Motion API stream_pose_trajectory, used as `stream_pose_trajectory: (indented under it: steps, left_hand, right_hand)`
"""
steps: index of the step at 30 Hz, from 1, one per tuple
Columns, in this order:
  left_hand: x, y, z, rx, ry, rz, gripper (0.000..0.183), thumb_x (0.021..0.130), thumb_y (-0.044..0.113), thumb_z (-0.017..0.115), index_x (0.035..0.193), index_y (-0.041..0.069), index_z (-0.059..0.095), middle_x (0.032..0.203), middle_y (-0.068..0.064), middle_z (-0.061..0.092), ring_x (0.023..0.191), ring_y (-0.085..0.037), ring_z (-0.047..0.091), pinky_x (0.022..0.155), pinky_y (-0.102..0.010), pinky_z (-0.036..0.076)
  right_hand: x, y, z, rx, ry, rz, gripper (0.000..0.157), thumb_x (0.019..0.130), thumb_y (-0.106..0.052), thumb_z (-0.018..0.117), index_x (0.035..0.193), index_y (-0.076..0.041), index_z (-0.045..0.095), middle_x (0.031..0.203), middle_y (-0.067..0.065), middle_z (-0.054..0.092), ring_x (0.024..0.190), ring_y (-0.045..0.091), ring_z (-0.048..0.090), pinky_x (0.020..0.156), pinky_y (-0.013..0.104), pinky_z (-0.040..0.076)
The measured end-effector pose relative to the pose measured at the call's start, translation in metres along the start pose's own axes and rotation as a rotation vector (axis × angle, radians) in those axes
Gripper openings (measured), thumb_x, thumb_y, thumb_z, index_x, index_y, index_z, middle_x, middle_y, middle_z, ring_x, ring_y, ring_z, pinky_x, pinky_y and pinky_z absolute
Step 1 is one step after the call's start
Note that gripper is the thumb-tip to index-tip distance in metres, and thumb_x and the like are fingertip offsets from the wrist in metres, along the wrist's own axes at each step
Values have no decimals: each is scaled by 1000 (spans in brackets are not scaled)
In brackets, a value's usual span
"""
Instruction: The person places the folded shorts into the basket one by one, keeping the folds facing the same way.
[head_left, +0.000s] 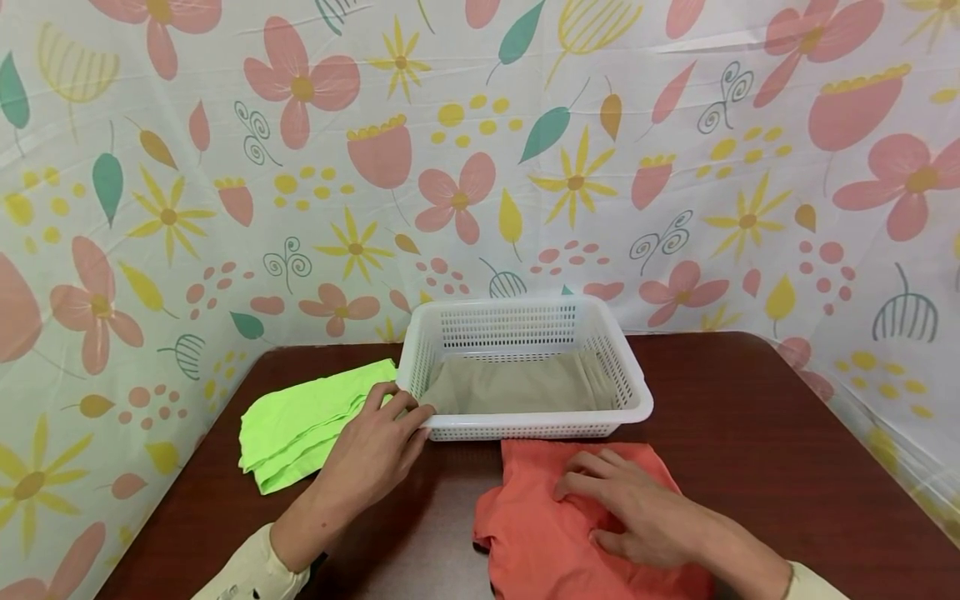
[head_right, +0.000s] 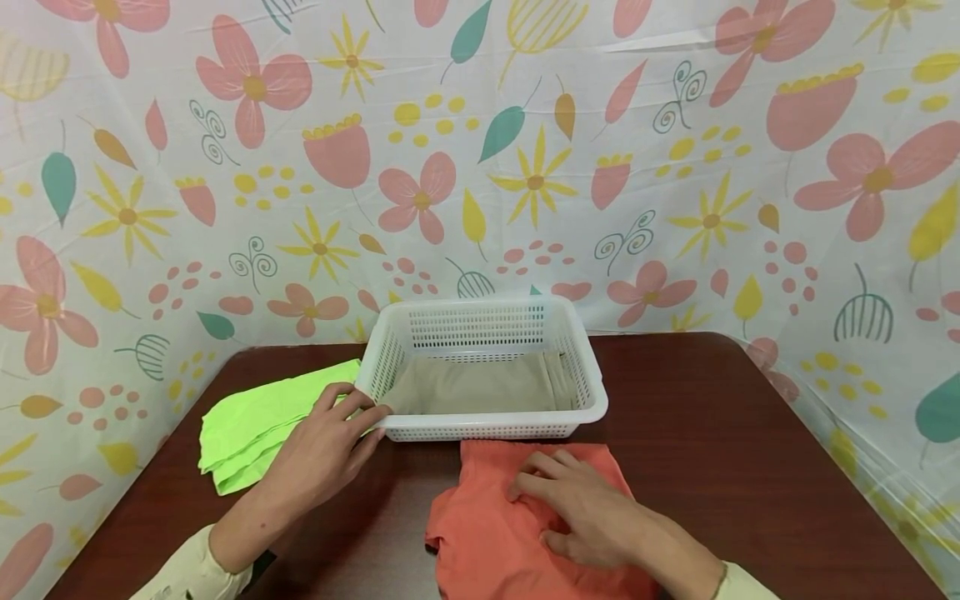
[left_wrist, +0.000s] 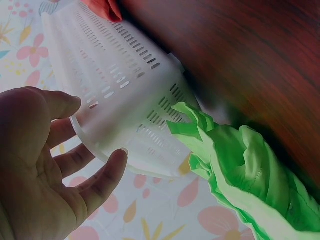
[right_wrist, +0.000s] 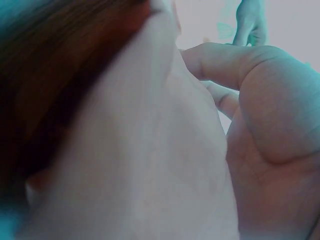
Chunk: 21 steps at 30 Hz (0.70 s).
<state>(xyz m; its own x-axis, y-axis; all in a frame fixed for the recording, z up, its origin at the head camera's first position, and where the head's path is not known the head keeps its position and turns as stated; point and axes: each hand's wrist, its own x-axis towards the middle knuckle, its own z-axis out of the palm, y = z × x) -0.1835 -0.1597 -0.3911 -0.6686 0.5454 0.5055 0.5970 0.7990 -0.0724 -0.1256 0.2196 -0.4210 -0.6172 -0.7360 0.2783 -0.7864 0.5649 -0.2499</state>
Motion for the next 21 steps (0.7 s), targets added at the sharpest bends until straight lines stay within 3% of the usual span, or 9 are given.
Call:
stream_pose_trajectory:
  steps: [21]
  left_hand:
    - [0,1,1,-6,6,-1,23,95,21,79,118,21,77,104,1,68,116,-28,55,76,-35,61]
  right_hand:
    - [2,-1,1,-19,-12,14,64,78,-12,89,130,-36,61,128,-16,55,118,10,48,96,43,49]
